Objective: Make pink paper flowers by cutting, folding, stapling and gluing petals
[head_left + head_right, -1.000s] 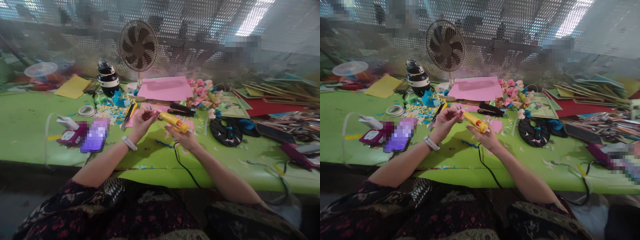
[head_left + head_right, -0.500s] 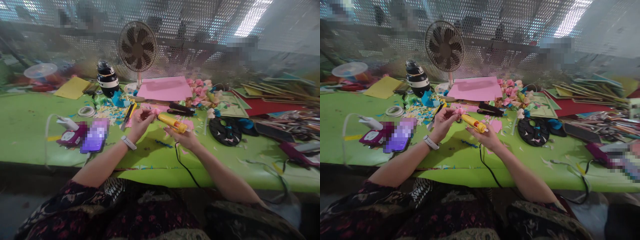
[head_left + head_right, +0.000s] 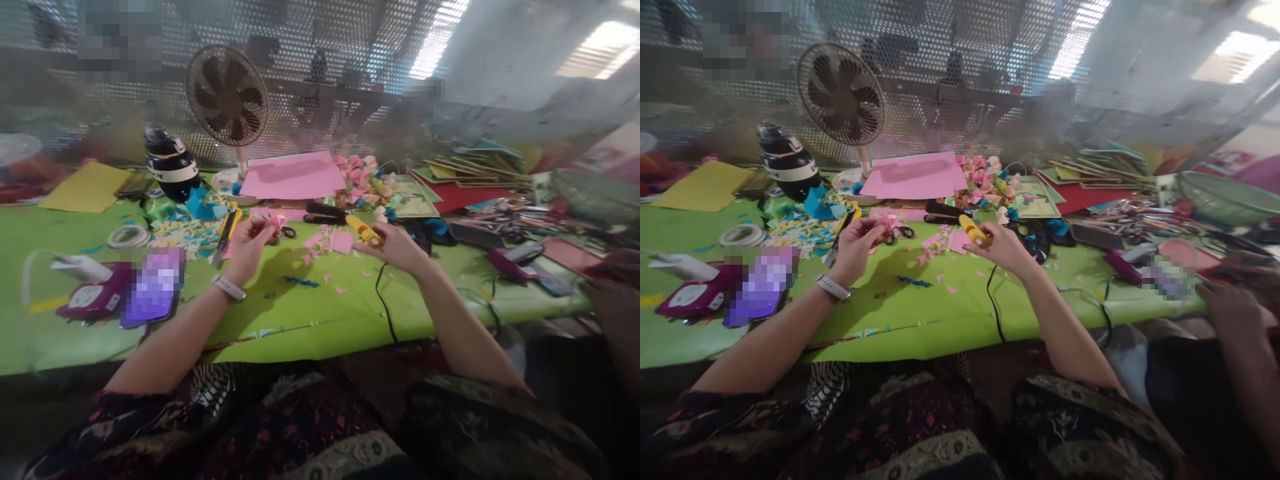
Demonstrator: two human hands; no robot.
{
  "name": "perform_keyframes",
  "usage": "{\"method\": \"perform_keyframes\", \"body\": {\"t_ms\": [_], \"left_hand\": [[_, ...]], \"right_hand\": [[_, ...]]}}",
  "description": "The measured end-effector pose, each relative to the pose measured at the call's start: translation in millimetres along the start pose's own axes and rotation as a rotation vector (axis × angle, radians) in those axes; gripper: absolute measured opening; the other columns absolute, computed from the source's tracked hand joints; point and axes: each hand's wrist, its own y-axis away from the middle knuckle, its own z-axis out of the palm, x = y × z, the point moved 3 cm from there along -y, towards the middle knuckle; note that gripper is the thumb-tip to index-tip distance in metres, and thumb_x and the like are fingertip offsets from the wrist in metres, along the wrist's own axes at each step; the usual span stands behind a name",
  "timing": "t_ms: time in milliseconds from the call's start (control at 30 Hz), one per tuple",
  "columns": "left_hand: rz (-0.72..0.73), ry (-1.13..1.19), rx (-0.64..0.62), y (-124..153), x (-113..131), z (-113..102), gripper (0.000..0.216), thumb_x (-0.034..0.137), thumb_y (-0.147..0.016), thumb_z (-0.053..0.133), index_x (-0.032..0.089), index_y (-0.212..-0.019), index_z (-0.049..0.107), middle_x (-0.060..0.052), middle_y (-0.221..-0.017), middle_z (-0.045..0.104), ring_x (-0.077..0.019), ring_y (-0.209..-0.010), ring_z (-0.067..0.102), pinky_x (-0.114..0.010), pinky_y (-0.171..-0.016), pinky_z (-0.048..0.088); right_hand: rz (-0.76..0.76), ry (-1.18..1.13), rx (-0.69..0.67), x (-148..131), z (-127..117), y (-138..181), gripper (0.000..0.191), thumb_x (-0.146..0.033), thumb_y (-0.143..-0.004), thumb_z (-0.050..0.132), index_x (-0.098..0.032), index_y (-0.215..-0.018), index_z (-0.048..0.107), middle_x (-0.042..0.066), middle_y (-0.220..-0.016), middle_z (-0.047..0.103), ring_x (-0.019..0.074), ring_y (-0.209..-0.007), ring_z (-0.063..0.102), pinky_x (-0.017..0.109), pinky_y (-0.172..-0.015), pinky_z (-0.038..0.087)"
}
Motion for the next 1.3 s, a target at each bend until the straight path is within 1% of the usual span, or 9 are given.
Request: {"method": "perform_keyframes", "body": {"t_ms": [267, 400, 600, 733, 833, 900, 1100, 1167, 1300], "left_hand": [[-0.009, -0.047, -0.024, 2, 2, 0, 0.024, 0.031, -0.067, 0.083, 0.018, -0.077, 0.066, -0.002, -0.072, 0.07, -0.0113, -0.062, 0.066, -0.021, -0.055, 0.053], [-0.001, -0.029, 0.016, -1, -1, -3, 0.024, 0.031, -0.067, 0.084, 0.019, -0.077, 0.066, -0.001, -0.071, 0.07, -0.011, -0.062, 0.065, -0.023, -0.058, 0.055], [0.002, -0.028, 0.032, -4, -3, -6, 0.024, 0.03, -0.068, 0.084, 0.02, -0.078, 0.065, -0.002, -0.075, 0.071, -0.0114, -0.065, 0.066, -0.025, -0.063, 0.058], [0.009, -0.043, 0.031, -4, -4, -5, 0.021, 0.028, -0.07, 0.083, 0.02, -0.078, 0.065, -0.002, -0.075, 0.071, -0.0124, -0.067, 0.067, -0.026, -0.063, 0.058], [0.012, -0.031, 0.031, -4, -4, -5, 0.02, 0.026, -0.07, 0.082, 0.02, -0.078, 0.065, -0.002, -0.076, 0.071, -0.0124, -0.068, 0.067, -0.026, -0.065, 0.059], [0.019, -0.02, 0.032, -5, -4, -5, 0.018, 0.024, -0.072, 0.081, 0.019, -0.079, 0.065, -0.002, -0.076, 0.071, -0.0119, -0.068, 0.067, -0.026, -0.068, 0.059], [0.009, -0.046, 0.045, -4, -1, -6, 0.015, 0.023, -0.075, 0.077, 0.018, -0.08, 0.064, -0.002, -0.078, 0.071, -0.0108, -0.07, 0.067, -0.026, -0.071, 0.058], [0.013, -0.054, 0.046, -4, 0, -6, 0.013, 0.023, -0.076, 0.075, 0.017, -0.08, 0.064, -0.002, -0.078, 0.071, -0.0104, -0.07, 0.067, -0.025, -0.07, 0.057], [0.036, -0.04, 0.047, -5, 2, -6, 0.012, 0.021, -0.077, 0.075, 0.017, -0.079, 0.064, -0.002, -0.076, 0.07, -0.0102, -0.068, 0.066, -0.025, -0.069, 0.057]], "right_hand": [[0.281, 0.359, 0.089, 94, -20, 17, 0.04, -0.047, -0.064, 0.078, -0.016, -0.087, 0.069, 0.009, -0.09, 0.068, 0.0232, -0.082, 0.058, 0.032, -0.072, 0.042], [0.327, 0.395, 0.088, 117, -26, 20, 0.048, -0.049, -0.063, 0.079, -0.012, -0.093, 0.071, 0.011, -0.092, 0.068, 0.0246, -0.085, 0.058, 0.033, -0.073, 0.043], [0.316, 0.389, 0.004, 130, -32, 27, 0.039, -0.039, -0.07, 0.077, -0.012, -0.097, 0.073, 0.012, -0.09, 0.069, 0.0236, -0.081, 0.058, 0.032, -0.071, 0.039], [0.296, 0.473, -0.101, 112, -41, 30, 0.038, -0.036, -0.076, 0.076, -0.01, -0.104, 0.074, 0.017, -0.093, 0.069, 0.0243, -0.081, 0.058, 0.034, -0.072, 0.038], [0.271, 0.542, -0.002, 77, -43, 26, 0.029, -0.034, -0.083, 0.068, -0.012, -0.102, 0.074, 0.018, -0.097, 0.07, 0.0259, -0.087, 0.059, 0.034, -0.073, 0.038], [0.161, 0.465, -0.008, 47, -32, 19, 0.021, -0.029, -0.087, 0.062, -0.015, -0.097, 0.074, 0.014, -0.095, 0.071, 0.0241, -0.085, 0.061, 0.033, -0.074, 0.039], [-0.126, 0.327, -0.306, -33, 28, -15, 0.021, -0.021, -0.089, 0.052, -0.019, -0.088, 0.073, 0.008, -0.095, 0.074, 0.0223, -0.084, 0.064, 0.031, -0.069, 0.04], [-0.136, 0.366, -0.378, -46, 40, -27, 0.02, -0.019, -0.087, 0.053, -0.018, -0.089, 0.073, 0.008, -0.097, 0.075, 0.0227, -0.086, 0.065, 0.031, -0.068, 0.039], [-0.095, 0.444, -0.312, -47, 40, -47, 0.022, -0.016, -0.085, 0.053, -0.018, -0.092, 0.074, 0.008, -0.102, 0.075, 0.024, -0.092, 0.065, 0.031, -0.069, 0.039]]}}
